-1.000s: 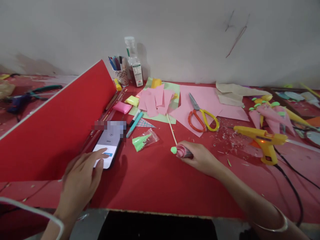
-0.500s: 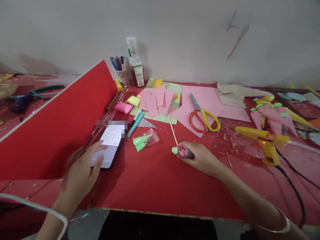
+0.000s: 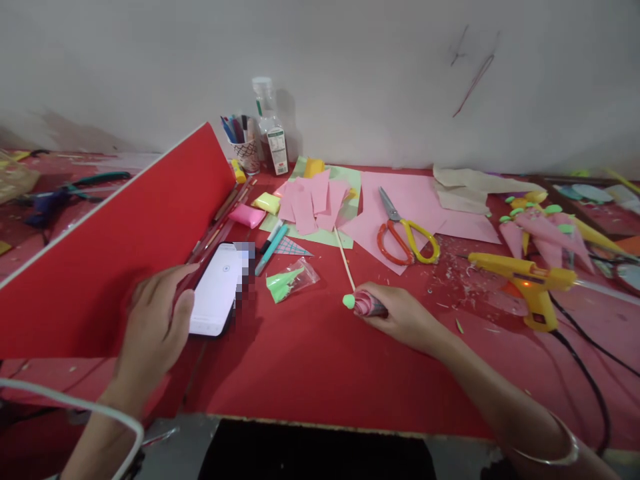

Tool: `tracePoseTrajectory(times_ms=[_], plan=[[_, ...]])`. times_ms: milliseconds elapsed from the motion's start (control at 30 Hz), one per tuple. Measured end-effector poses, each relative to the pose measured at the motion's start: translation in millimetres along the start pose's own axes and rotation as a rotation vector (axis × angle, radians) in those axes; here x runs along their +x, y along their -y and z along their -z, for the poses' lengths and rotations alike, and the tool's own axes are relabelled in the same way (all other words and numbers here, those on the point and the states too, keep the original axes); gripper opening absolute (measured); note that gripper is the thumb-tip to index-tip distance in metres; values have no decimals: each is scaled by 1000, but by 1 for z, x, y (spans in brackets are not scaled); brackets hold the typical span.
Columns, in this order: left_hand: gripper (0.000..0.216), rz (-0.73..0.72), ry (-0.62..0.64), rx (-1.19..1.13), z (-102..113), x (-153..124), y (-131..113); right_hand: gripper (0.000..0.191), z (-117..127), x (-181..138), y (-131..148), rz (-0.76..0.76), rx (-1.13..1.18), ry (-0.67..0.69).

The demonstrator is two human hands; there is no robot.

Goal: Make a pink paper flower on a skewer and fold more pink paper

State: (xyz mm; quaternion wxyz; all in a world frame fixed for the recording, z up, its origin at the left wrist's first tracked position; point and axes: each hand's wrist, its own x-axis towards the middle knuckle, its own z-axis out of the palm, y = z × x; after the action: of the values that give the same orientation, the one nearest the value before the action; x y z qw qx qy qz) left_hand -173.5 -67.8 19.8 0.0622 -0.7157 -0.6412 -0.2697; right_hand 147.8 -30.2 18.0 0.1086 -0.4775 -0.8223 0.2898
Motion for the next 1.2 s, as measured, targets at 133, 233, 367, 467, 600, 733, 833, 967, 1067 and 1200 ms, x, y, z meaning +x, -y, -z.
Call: tracePoseTrajectory(times_ms=[133,233,367,467,600,733,833,967,1067,1200], plan=[[42,-10,24,25,-1,-5,7,6,1,0,1,-22,1,7],[40,-9,104,142,-5,-10,10,6,1,0,1,-12,7,11],[43,-8,53,190,-7,-12,7,6,1,0,1,-7,-6,2],[49,-52,-6,191,-5,-12,4,6,1,0,1,-10,-21,-3],[47,-98,-5,222,-4,-11,5,6,0,-1,1,-17,-12,7],[44,-77,-44,59,-5,-3,11,6,0,-1,1,-24,-10,12],[41,-21,-25,-116,-5,7,16,6,1,-1,2,-17,-16,2],[43,97,45,-264,-11,19,21,5,1,-1,3,-14,-23,7],[53,145,180,-286,-17,23,23,4,1,-1,3,-17,-18,7],[54,152,228,-267,-20,25,22,3,0,0,1,11,-14,-20]])
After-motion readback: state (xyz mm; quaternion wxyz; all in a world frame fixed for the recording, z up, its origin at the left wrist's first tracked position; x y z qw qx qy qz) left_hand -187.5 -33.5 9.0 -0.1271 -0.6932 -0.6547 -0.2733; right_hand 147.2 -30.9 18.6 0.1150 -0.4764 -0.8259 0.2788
